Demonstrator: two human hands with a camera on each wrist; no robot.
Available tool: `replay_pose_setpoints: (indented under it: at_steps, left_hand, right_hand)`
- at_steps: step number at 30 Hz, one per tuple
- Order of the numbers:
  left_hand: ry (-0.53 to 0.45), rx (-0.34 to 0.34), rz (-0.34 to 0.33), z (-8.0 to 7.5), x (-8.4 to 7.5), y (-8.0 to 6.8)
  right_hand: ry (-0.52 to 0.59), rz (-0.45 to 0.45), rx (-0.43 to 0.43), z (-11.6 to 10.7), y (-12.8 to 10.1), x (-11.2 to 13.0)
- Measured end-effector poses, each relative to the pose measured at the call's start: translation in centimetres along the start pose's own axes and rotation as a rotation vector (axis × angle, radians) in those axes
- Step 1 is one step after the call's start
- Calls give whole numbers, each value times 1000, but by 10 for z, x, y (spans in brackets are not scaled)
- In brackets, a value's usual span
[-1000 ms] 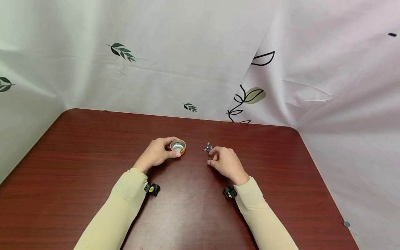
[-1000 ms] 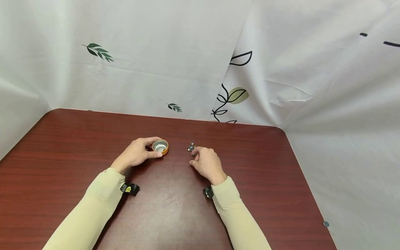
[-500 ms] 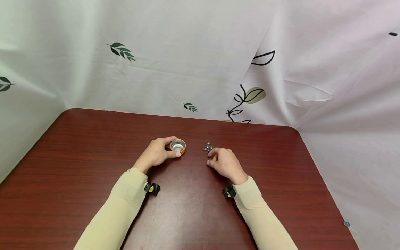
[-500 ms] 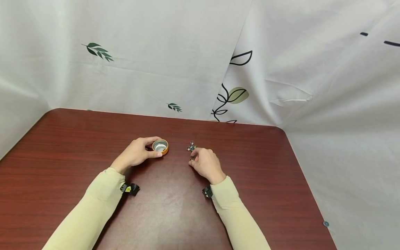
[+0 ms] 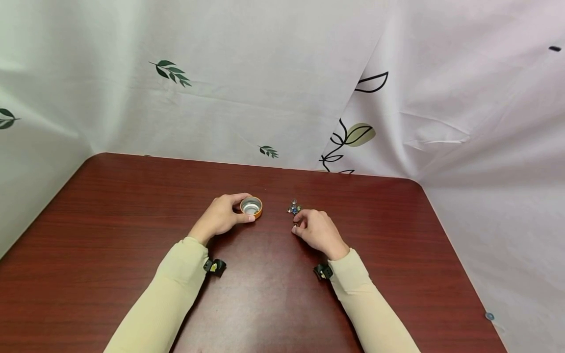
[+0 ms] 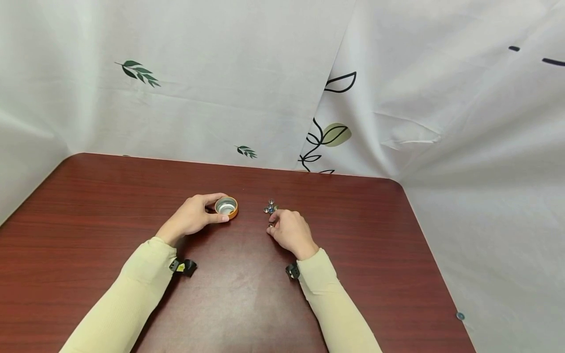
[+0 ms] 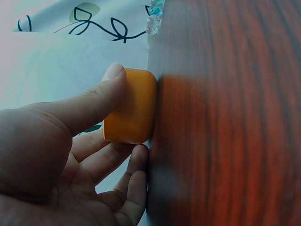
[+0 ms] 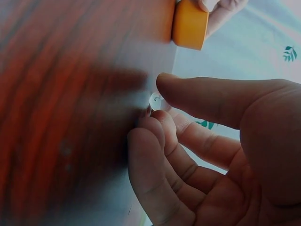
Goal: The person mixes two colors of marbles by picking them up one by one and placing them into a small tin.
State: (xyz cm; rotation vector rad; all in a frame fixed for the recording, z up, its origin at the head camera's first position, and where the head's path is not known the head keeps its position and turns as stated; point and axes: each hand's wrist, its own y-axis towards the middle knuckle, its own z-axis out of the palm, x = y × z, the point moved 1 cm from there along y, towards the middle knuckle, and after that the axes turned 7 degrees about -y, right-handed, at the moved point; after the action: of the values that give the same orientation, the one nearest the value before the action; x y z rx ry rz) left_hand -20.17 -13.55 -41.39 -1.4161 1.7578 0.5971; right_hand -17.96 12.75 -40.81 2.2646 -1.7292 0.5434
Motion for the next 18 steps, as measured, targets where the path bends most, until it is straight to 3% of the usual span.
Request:
replay_pose_setpoints:
  at_steps: [18]
  left_hand:
    - [-2, -7, 4, 1, 0, -1]
  right_hand:
    - [-30, -3, 1, 2, 1, 0]
